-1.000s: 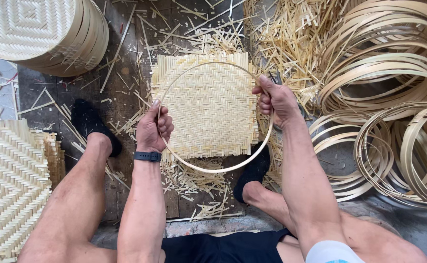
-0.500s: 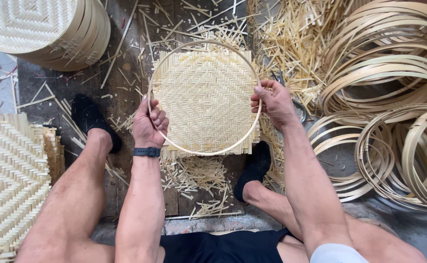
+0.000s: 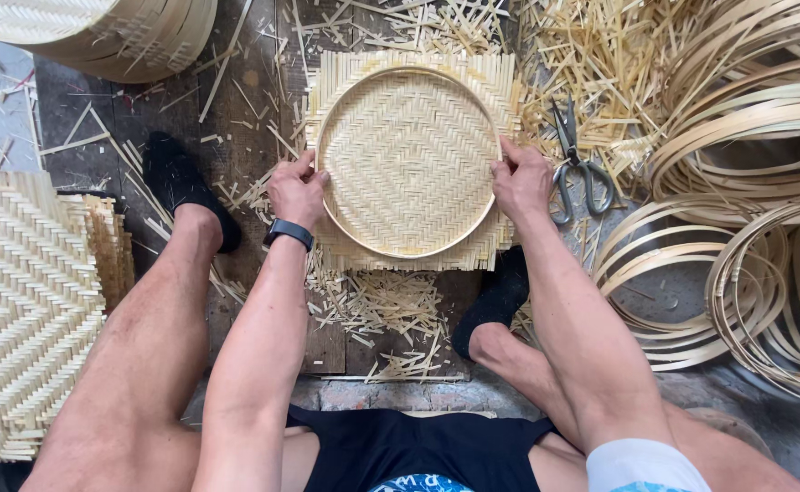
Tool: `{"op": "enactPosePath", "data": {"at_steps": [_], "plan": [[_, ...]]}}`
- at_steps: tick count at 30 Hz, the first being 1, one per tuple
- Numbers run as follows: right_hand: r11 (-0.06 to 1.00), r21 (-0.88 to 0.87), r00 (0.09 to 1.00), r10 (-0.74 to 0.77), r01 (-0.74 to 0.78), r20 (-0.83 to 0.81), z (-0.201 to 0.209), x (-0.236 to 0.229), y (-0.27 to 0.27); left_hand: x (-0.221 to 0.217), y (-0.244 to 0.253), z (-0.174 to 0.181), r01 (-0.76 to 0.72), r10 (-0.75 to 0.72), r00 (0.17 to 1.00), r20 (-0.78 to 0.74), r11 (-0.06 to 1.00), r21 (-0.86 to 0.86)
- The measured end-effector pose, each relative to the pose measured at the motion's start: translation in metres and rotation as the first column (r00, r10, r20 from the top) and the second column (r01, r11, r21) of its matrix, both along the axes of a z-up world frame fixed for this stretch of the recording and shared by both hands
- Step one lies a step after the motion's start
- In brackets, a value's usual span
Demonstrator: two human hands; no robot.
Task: The person places a circular bamboo hoop onto a woven bamboo sheet, fits them into a wooden mold, and trims the excess bamboo strips using shears.
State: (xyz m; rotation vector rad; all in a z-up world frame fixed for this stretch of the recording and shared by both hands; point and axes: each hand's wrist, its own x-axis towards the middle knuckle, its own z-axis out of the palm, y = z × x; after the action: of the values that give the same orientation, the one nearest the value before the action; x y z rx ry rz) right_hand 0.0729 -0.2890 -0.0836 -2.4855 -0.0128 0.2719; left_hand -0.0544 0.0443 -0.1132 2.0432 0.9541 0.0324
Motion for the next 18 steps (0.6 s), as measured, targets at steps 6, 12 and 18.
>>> {"op": "enactPosePath", "data": {"at_steps": [6,12,18], "plan": [[0.983,0.094,0.987,-0.151,0.155,-0.046,0.01,-0.003,-0.002,-0.005,0.0,0.003,0.061,-0.061,0.994,0.089,0.998,0.006],[0.994,0.056,0.995,-0.098,0.098,0.009,0.001,-0.001,-0.007,-0.009,0.003,-0.015,-0.044,0.05,0.997,0.064,0.995,-0.093],[0.99,0.065,0.992,-0.123,0.123,-0.006,-0.009,0.003,-0.009,-0.004,0.007,-0.008,-0.1,0.117,0.992,0.052,0.962,-0.253]]}}
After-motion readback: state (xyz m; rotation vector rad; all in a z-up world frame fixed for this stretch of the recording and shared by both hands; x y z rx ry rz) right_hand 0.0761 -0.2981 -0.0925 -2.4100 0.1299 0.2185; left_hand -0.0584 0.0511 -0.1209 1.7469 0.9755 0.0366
